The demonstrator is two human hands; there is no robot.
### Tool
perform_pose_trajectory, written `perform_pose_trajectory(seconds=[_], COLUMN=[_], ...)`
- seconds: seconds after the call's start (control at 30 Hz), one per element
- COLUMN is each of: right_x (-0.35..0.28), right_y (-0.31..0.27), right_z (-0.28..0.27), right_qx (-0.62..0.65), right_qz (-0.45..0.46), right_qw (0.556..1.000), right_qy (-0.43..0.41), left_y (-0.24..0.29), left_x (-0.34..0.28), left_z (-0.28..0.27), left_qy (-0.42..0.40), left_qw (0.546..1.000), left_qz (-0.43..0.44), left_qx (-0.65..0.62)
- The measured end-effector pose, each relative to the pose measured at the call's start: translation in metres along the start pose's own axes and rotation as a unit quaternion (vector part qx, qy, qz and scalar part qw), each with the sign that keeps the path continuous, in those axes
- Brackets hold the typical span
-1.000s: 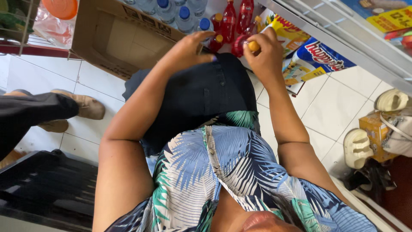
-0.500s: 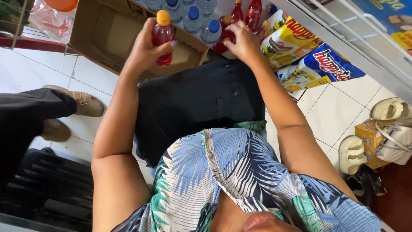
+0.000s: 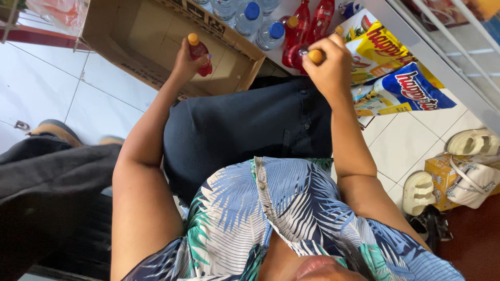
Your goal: The person organizes and stocks various grocery items on shelves, including small bottles from a cardboard box, snacks in yellow containers, and several rows of packaged candy bars.
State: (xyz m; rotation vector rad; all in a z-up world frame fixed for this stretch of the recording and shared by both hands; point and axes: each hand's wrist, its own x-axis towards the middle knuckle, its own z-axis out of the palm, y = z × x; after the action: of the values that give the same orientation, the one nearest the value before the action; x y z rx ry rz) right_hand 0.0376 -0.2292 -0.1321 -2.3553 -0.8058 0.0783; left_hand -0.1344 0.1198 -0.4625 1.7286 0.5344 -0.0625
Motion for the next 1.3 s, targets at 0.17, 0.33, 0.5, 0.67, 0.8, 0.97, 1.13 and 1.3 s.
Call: perform_pose_trajectory(seconds=[0.17,0.33,0.5,0.67,0.8,0.97,1.13,1.3], right_x=[-0.002,0.019,0.038,0.024,0.013,0.008,0.023,0.02], right_y=[-0.063,-0.052,-0.007,0.026,0.037,0.033,-0.01,-0.001], right_z=[-0.02,0.091,0.224,0.293,0.303,0.297,0.225,0.09], right_qx=[0.081,0.1,-0.021,-0.054,-0.056,-0.039,0.005,0.109], right_qz=[-0.005,-0.083,-0.098,-0.106,-0.029,-0.054,-0.035,0.017], right_qw=[0.997,0.981,0.957,0.956,0.947,0.961,0.968,0.994], right_qy=[-0.011,-0.145,-0.273,-0.267,-0.315,-0.269,-0.248,-0.007], left_y=[0.003,-0.006,-0.023,-0.019,-0.003,0.021,0.022,-0.007], left_x=[-0.008,-0.006,-0.003,-0.009,-0.012,-0.01,-0.003,0.01], left_z=[0.01,0.013,0.029,0.031,0.03,0.023,0.009,0.01], left_qy=[0.023,0.04,0.039,0.016,-0.025,-0.032,-0.076,-0.083], left_qw=[0.993,0.997,0.993,0.997,0.996,0.996,0.994,0.991], left_qz=[0.111,0.07,0.106,0.075,0.083,0.052,0.018,0.013], left_qx=[-0.014,0.008,0.02,0.008,0.037,0.07,0.075,-0.102])
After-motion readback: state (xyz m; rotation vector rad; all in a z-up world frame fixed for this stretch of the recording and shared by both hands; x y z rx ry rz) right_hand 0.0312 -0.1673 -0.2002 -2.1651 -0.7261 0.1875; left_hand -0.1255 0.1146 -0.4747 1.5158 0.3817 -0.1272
